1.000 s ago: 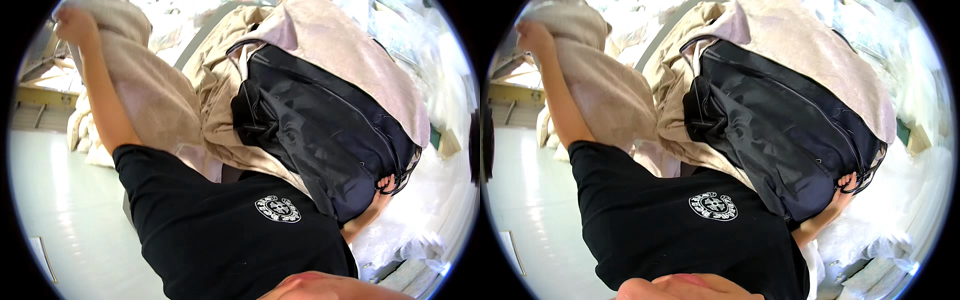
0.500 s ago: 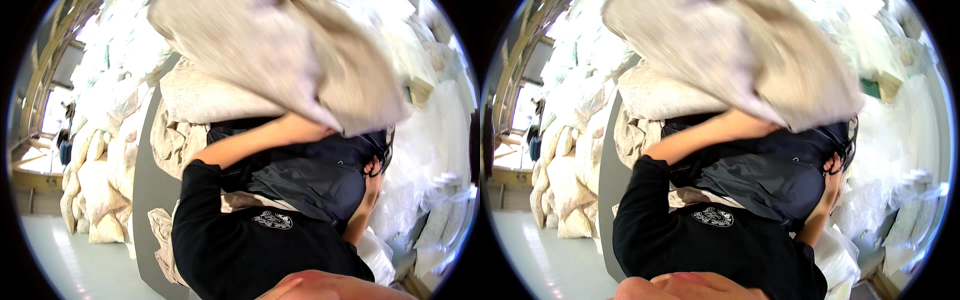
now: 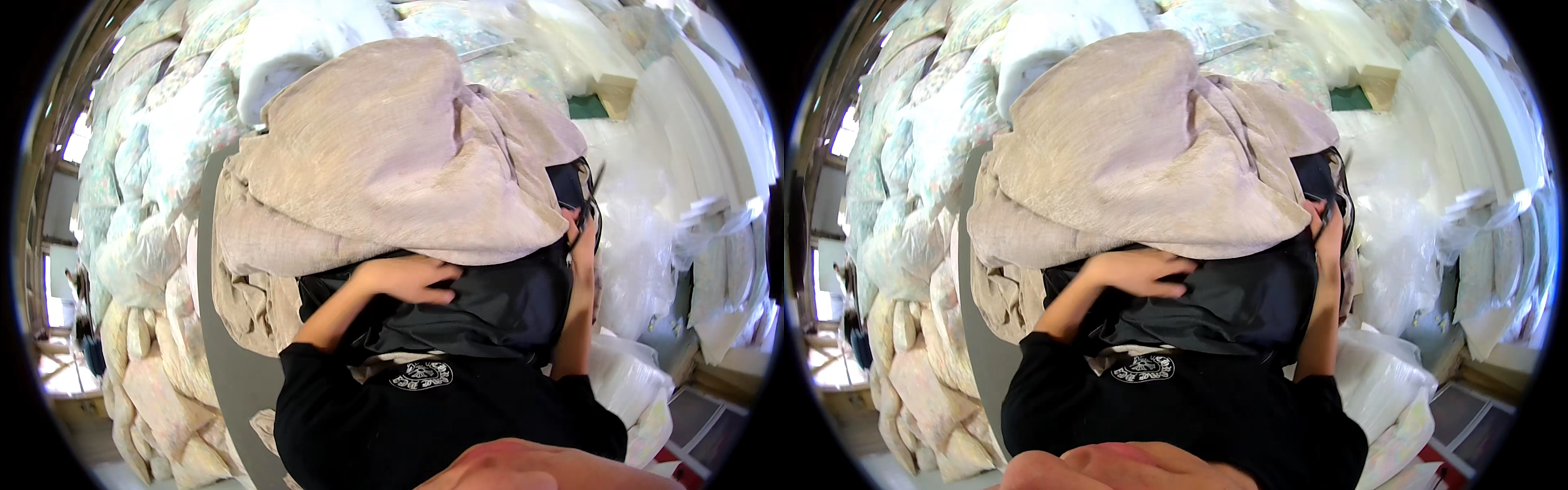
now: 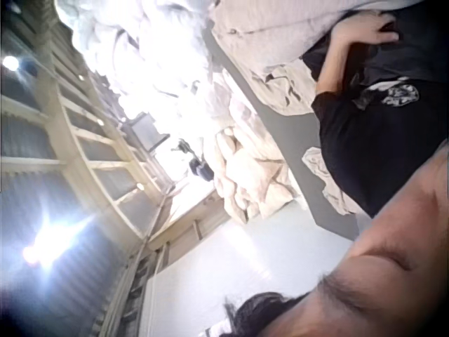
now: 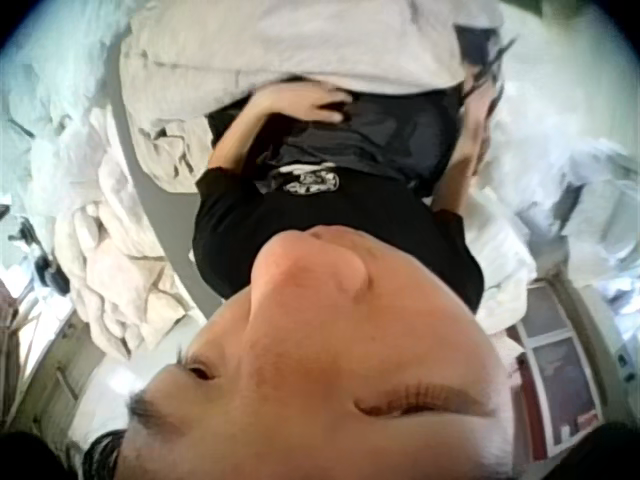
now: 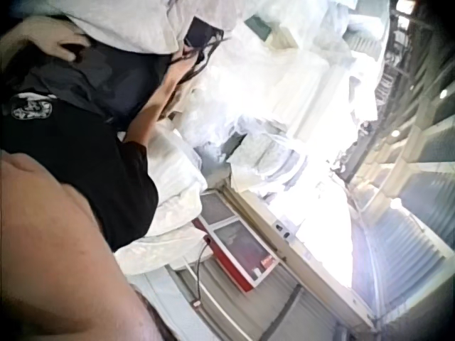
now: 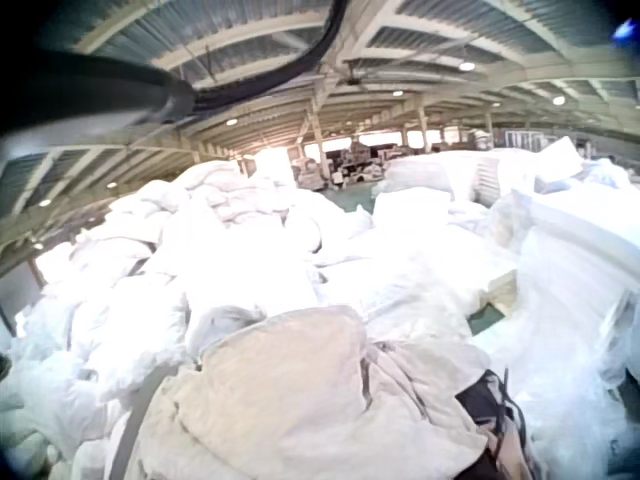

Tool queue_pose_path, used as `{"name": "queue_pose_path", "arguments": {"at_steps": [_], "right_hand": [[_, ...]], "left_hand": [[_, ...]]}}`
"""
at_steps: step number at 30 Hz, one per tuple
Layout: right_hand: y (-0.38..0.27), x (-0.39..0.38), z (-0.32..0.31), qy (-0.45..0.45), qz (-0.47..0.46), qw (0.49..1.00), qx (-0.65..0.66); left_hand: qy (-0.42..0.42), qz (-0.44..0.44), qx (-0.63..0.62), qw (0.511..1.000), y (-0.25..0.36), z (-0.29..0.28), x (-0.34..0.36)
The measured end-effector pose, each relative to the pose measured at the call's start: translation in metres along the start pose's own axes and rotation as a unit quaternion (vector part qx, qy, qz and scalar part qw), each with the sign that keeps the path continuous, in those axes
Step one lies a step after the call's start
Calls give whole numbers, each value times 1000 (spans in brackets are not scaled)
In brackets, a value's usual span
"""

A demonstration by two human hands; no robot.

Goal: The person uses scissors to cut along the seam of a black fabric liner, then unfolds and separates pieces of a tan fabric cover from the black liner.

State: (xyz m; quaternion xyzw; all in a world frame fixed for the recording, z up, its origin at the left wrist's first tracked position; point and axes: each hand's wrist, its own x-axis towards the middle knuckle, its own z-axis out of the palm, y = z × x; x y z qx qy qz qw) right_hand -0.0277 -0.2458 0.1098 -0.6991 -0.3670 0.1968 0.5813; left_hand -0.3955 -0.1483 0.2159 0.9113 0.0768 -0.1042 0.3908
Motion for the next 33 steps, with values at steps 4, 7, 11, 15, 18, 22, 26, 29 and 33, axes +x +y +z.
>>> {"name": "queue_pose_path", "arguments": {"at_steps": [4,7,11,15,18,22,26,29,33], "right_hand": [[-51,24,34,-3,-54,988,-144],[-72,27,54,-74,-62,983,-157],[-55,-8,63,-135,-42,989,-45],[-5,-43,35,-135,-58,989,27],[31,-55,13,-71,143,973,168],[56,-62,-3,-69,207,931,292],[58,-41,1,-120,172,951,226],[55,-12,18,-176,84,976,101],[49,25,48,-217,-65,972,-59]], "left_hand": [[38,46,-208,976,2,-112,-77],[505,-96,165,842,-31,-189,-81],[432,-222,359,797,-56,-234,-49],[282,-271,165,905,-13,-182,17],[228,-7,202,952,48,-87,46],[117,229,81,963,111,33,58],[86,244,3,966,132,80,65],[80,247,-51,964,136,68,61],[340,253,153,893,116,-5,28]]}}
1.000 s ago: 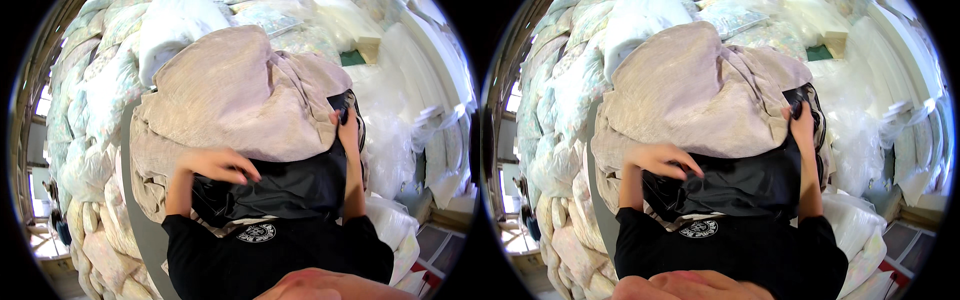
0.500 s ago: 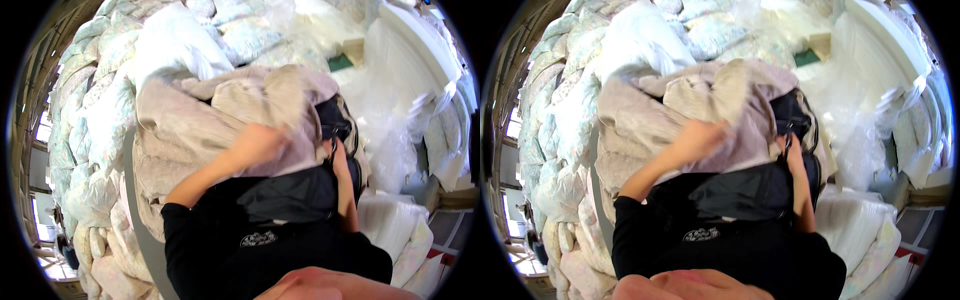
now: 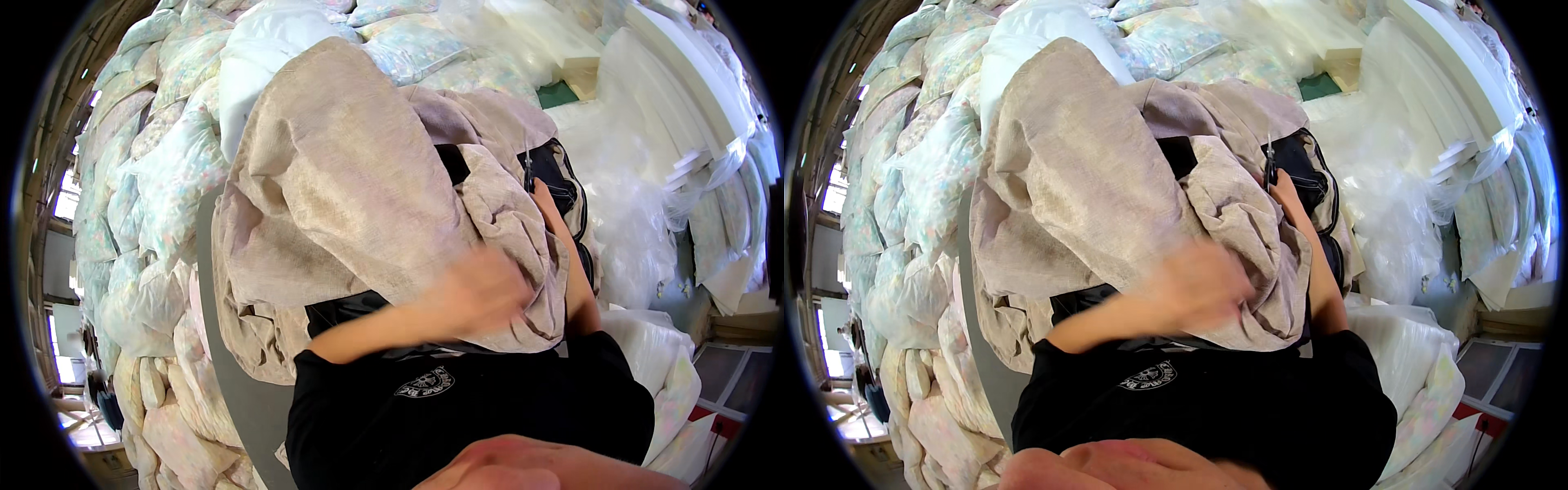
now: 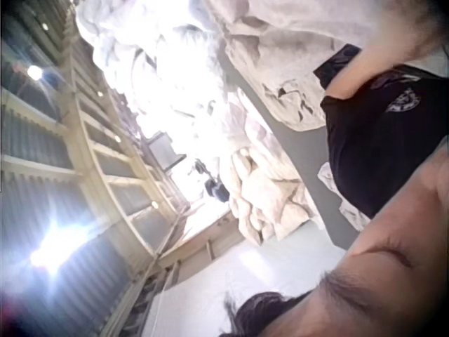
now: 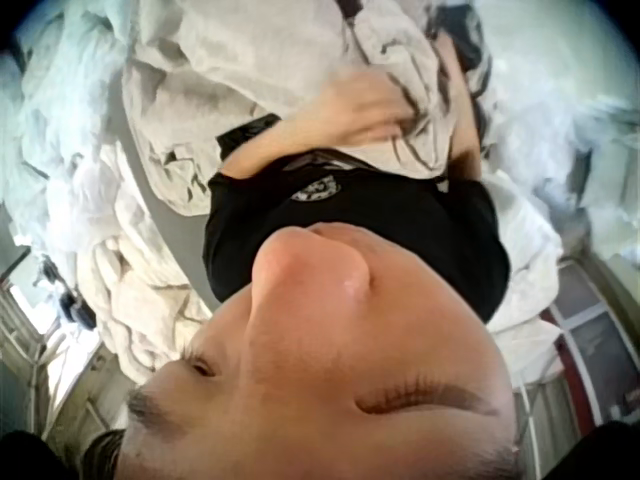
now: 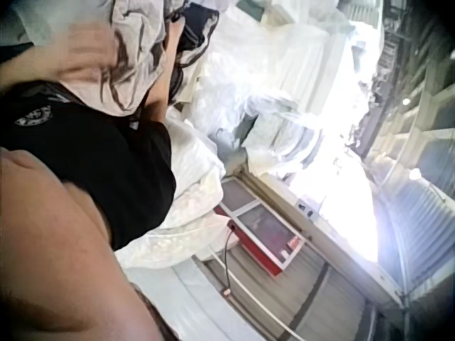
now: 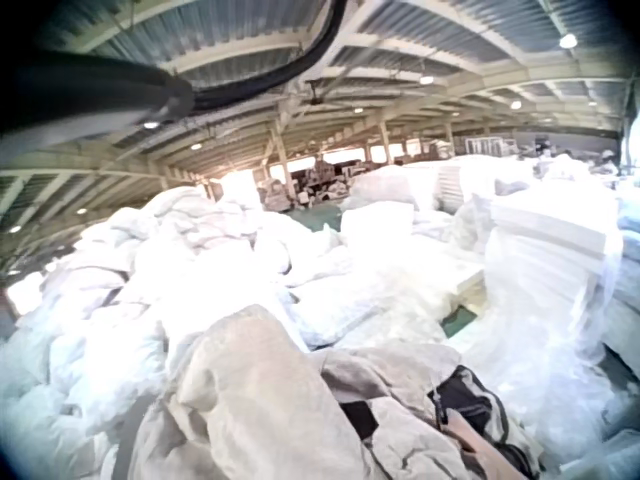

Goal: The person uses scissors to cut along the seam of a black fabric liner, then unfolds and separates pieces of a tan fabric cover from the black liner.

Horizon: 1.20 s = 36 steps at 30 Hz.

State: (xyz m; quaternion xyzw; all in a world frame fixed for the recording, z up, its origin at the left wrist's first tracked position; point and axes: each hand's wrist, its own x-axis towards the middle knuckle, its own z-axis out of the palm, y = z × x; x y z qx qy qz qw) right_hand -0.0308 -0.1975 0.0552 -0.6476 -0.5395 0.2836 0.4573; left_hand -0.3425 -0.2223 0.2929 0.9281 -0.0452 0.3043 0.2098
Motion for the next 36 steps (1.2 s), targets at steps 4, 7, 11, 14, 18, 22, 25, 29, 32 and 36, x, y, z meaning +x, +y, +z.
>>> {"name": "queue_pose_path", "arguments": {"at_steps": [4,7,11,14,18,22,25,29,32,36], "right_hand": [[-24,27,3,26,-55,995,-75],[-57,28,-23,95,-3,995,-13],[-105,24,-70,237,15,971,39],[-115,14,-110,295,2,952,84],[-55,-33,-152,361,0,928,90],[50,-77,-166,332,133,906,226],[93,-83,-163,243,256,926,-132],[67,-35,-167,335,136,931,-39],[18,33,-172,286,98,949,-86],[-11,123,-114,237,51,957,-161]], "left_hand": [[-5,-115,329,937,-100,-102,-2],[-263,-54,387,882,-148,-136,-20],[-358,-120,321,869,-112,-158,-50],[-324,-301,238,865,-43,-193,-66],[-301,-509,62,804,34,-217,-126],[-102,-810,-112,567,55,-196,-204],[-202,-866,-26,457,77,-196,-224],[-113,-619,-209,749,80,-254,-205],[-21,-623,41,781,-4,-286,-211],[-58,-575,472,665,-173,-262,-270]]}}
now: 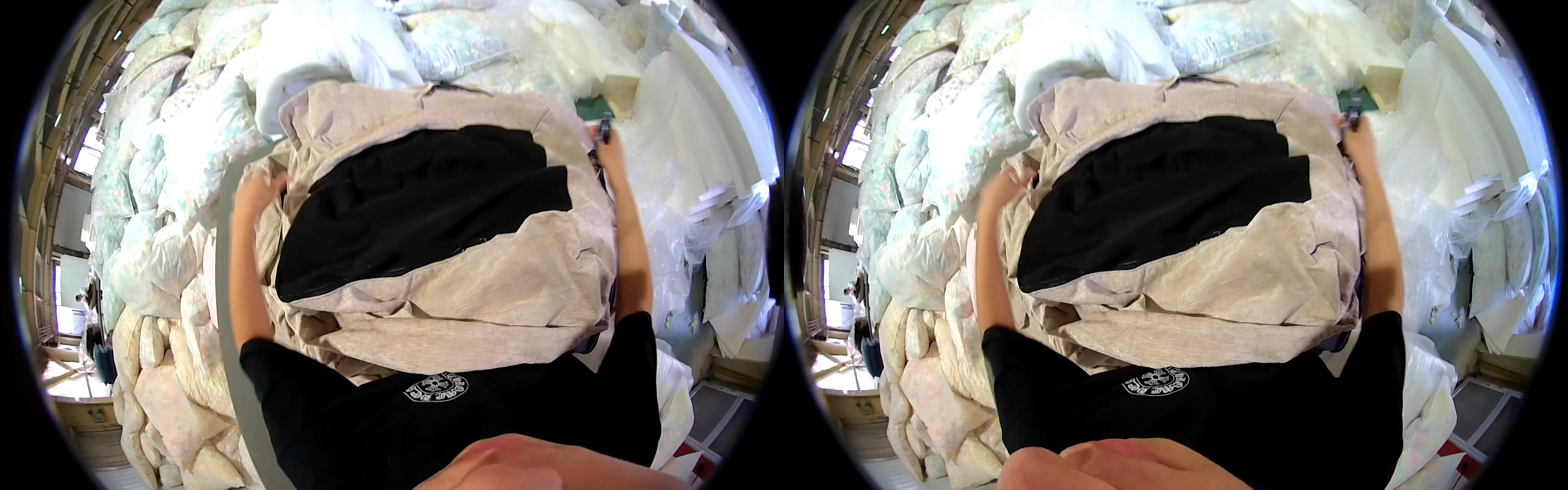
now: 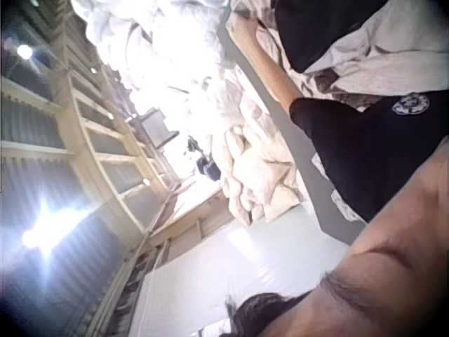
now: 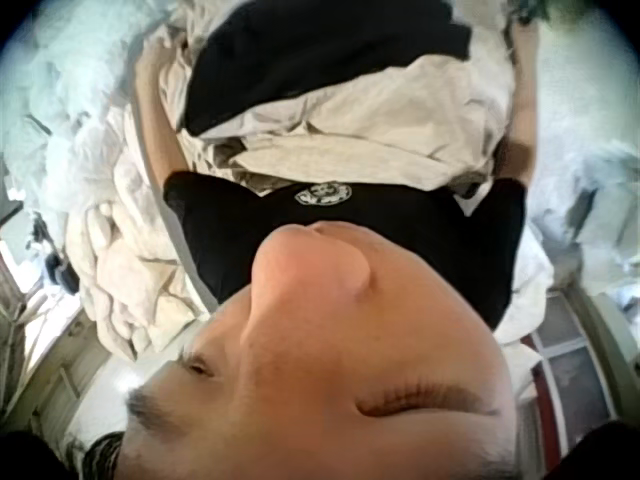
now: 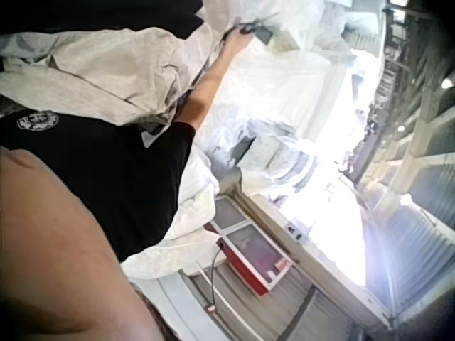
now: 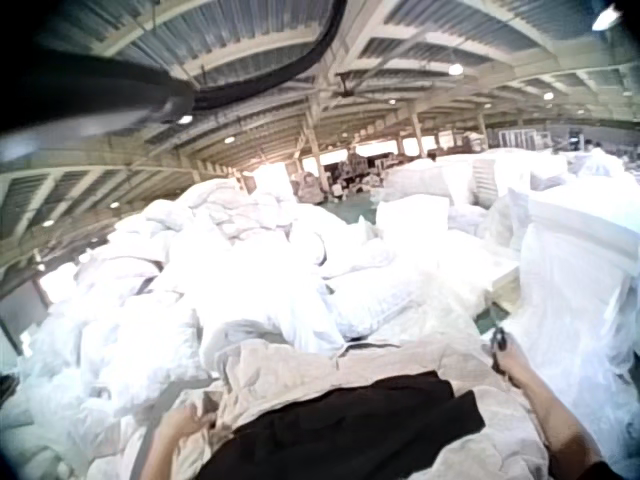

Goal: The person uses scissors to cut along the seam of a black fabric liner, then unfolds and separates pieces of a tan fabric cover from the black liner.

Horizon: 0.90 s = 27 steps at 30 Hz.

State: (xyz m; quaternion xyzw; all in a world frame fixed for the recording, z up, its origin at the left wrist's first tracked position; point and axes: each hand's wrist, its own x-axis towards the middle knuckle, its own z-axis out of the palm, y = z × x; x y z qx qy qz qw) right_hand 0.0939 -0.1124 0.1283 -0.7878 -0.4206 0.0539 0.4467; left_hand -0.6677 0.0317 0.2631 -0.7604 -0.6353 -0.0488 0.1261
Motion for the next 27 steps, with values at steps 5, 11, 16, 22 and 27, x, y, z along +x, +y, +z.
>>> {"name": "queue_pose_path", "arguments": {"at_steps": [5,11,16,22,27], "right_hand": [[-30,-19,96,-42,-16,998,-40],[-63,-52,57,77,-81,994,6],[-134,-23,-51,203,-87,968,120],[-180,72,-93,282,-121,952,-12],[-126,118,-59,139,-20,977,-162]], "left_hand": [[-256,7,-17,967,29,96,0],[-24,-5,-70,997,26,-13,-22],[195,-42,20,980,27,-99,17],[288,-12,30,957,75,-143,171],[156,71,-24,985,158,-93,204]]}}
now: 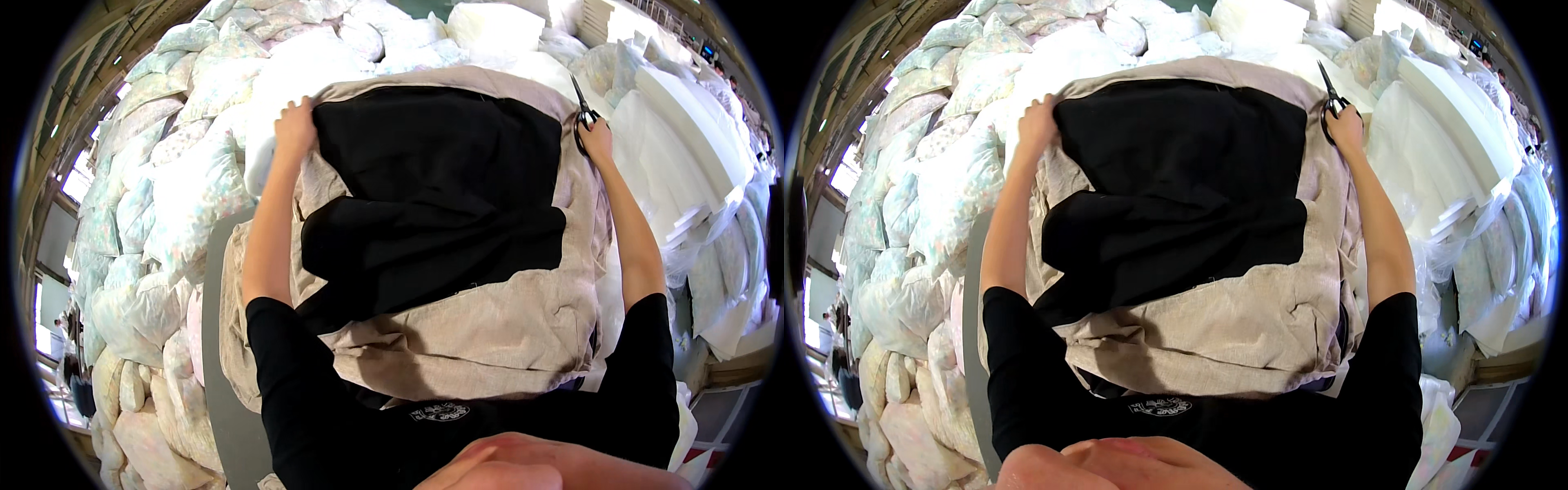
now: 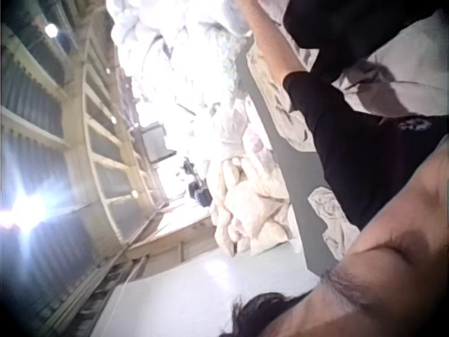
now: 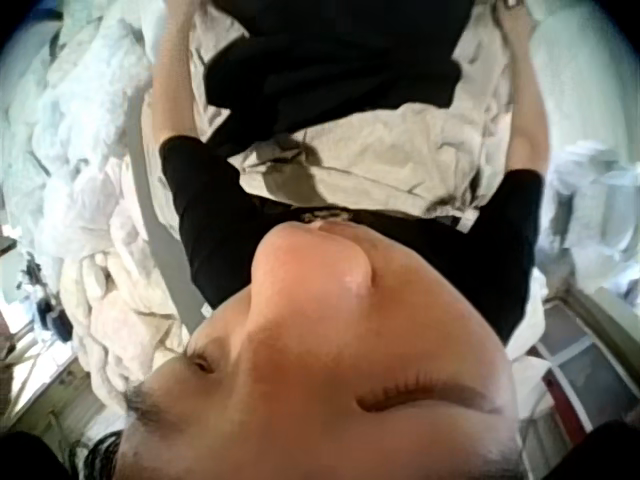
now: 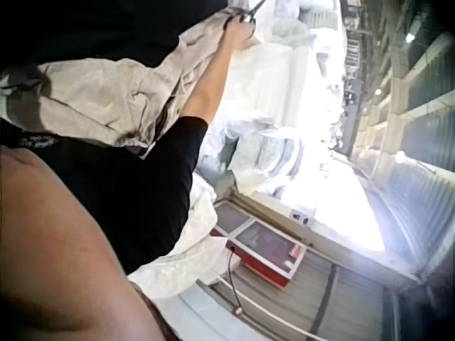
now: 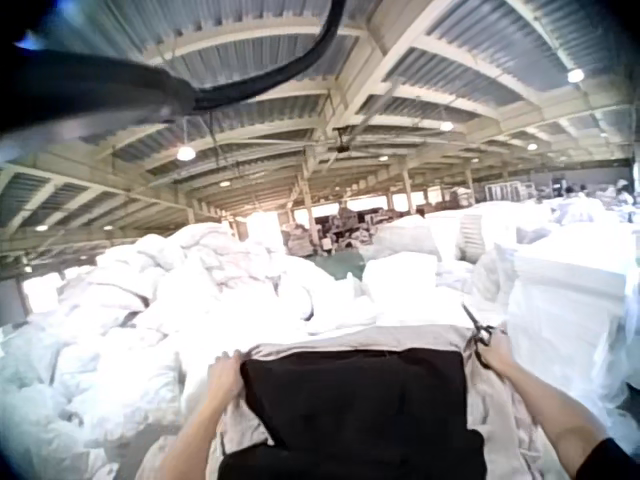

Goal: The person uses scissors to cut along the seam of a black fabric liner, then unfolds and separates pieces of a tan fabric cover from the black liner.

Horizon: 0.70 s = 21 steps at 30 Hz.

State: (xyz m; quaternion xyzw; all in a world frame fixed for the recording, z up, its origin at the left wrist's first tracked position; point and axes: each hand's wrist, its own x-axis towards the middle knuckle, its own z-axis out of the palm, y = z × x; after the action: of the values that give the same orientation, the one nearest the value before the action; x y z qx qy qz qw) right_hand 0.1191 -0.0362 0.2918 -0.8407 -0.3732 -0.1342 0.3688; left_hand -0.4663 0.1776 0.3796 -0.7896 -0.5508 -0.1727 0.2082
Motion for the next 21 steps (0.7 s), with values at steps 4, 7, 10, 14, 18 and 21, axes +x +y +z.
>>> {"name": "queue_pose_path", "arguments": {"at_steps": [4,7,10,14,18,21], "right_hand": [[20,-38,-7,-15,22,998,58],[5,-91,-50,-106,-14,992,62],[-20,-169,-81,-243,-68,905,342],[-35,-249,-94,-379,-188,872,244],[-33,-293,-45,-520,-147,810,227],[-19,-305,-23,-524,-128,813,217]], "left_hand": [[132,120,-135,975,45,-2,-77],[118,123,-194,966,37,-24,-153],[44,-30,-173,983,-7,-33,-227],[-92,-172,-125,973,-47,-8,-319],[-218,-268,-221,912,-25,4,-398],[-259,-259,-191,911,-3,-9,-424]]}}
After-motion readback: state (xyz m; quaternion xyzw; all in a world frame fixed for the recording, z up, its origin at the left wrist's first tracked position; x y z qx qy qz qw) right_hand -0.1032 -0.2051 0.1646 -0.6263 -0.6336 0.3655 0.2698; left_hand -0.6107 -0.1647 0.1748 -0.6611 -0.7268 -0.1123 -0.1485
